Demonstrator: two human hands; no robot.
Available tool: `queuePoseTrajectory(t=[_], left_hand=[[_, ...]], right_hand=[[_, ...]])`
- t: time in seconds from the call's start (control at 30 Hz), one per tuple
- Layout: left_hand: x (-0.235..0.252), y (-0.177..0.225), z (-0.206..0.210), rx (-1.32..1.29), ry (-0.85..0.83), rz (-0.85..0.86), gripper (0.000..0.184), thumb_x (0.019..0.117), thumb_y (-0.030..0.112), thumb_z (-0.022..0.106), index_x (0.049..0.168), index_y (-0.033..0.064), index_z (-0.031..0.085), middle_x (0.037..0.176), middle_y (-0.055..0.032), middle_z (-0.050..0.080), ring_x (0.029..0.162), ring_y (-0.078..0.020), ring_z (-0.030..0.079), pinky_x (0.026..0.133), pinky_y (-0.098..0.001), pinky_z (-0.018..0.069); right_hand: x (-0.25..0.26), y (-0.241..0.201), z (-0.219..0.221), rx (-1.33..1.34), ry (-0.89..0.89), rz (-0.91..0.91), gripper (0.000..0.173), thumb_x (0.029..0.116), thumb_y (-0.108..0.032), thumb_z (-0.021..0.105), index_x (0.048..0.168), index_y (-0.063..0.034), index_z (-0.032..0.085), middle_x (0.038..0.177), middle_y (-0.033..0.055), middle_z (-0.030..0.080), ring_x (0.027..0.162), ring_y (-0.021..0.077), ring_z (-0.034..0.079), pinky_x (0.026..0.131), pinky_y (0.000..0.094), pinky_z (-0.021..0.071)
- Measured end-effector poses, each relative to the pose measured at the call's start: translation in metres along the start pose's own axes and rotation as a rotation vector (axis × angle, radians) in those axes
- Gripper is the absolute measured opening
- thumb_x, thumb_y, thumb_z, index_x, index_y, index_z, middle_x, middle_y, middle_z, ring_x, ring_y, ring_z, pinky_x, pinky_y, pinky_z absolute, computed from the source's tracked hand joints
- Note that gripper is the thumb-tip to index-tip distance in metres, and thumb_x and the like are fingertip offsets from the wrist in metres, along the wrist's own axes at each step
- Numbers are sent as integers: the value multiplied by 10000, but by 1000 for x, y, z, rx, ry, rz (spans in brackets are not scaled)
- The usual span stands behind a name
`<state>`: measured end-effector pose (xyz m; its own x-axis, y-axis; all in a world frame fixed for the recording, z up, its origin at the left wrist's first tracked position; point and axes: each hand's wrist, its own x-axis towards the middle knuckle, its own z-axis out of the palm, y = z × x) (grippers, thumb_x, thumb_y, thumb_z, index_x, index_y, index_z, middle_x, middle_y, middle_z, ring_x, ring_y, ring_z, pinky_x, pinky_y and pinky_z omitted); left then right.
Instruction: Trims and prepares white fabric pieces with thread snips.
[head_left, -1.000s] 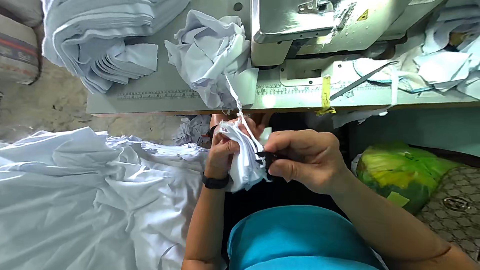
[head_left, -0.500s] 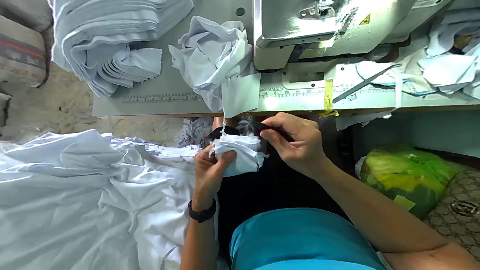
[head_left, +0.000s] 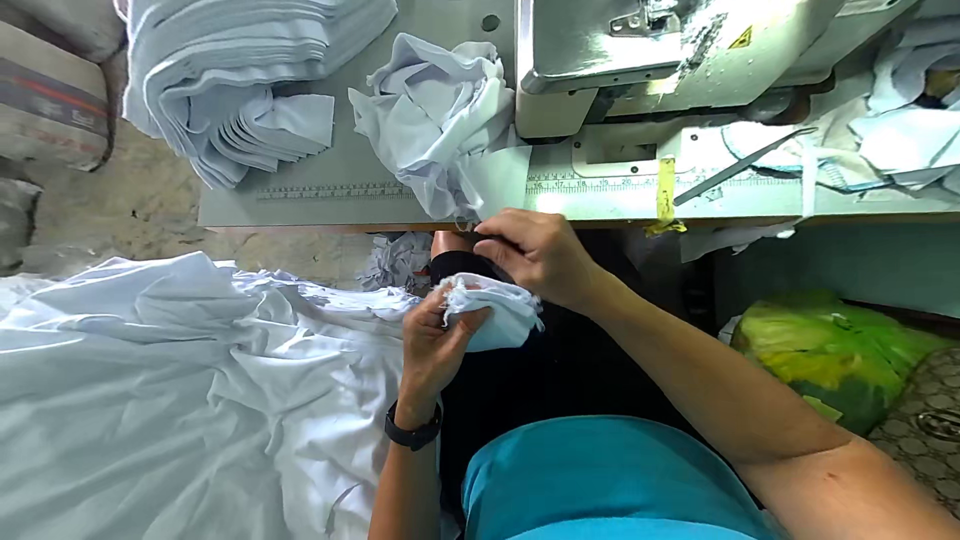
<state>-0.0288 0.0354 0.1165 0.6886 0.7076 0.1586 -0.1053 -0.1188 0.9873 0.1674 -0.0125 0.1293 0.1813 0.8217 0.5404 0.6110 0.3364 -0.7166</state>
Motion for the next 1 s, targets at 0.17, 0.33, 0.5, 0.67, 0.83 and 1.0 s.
queuePoseTrajectory(t=[0.17,0.33,0.5,0.67,0.83,1.0], left_hand=[[-4,-6,5,-138,191,-23,166,943,185,720,1059,303,733,983,119,745,886,-12,703,805,-256,607],[-3,-8,26,-327,252,-88,82,946,252,721,1020,284,738,922,72,757,839,-44,721,778,-283,619],[-5,-6,27,-282,47,-189,481,910,69,719,1292,258,495,1060,51,725,901,-88,722,793,-289,621],[-8,5,5,57,-240,-254,622,869,84,789,1379,121,435,1031,25,693,908,-91,702,827,-300,615],[-14,0,6,182,-424,-229,364,916,105,728,1230,110,544,1082,45,656,1000,-29,648,902,-255,563],[-9,0,13,187,-647,-155,335,976,29,602,1305,-14,646,1408,-123,599,1282,-129,586,1072,-301,503]], right_hand=[[-13,-13,-37,559,-8,543,100,947,-85,651,1046,-71,641,764,-67,634,514,-35,509,429,126,422],[-55,-14,-31,591,-84,443,699,896,-421,761,1442,-66,505,841,-83,602,620,-31,503,518,126,443],[-61,-22,-10,214,46,85,147,974,-80,644,1022,53,684,863,70,659,784,30,614,746,142,526],[-72,-20,-6,196,-92,114,118,953,-44,623,882,19,693,748,61,650,678,51,599,654,163,511],[-59,-14,-30,319,-124,432,151,974,-59,622,847,2,679,674,-39,577,580,-73,460,551,101,379],[-47,-14,-26,330,-73,521,152,986,-56,619,859,3,677,680,-36,568,581,-56,462,559,117,382]])
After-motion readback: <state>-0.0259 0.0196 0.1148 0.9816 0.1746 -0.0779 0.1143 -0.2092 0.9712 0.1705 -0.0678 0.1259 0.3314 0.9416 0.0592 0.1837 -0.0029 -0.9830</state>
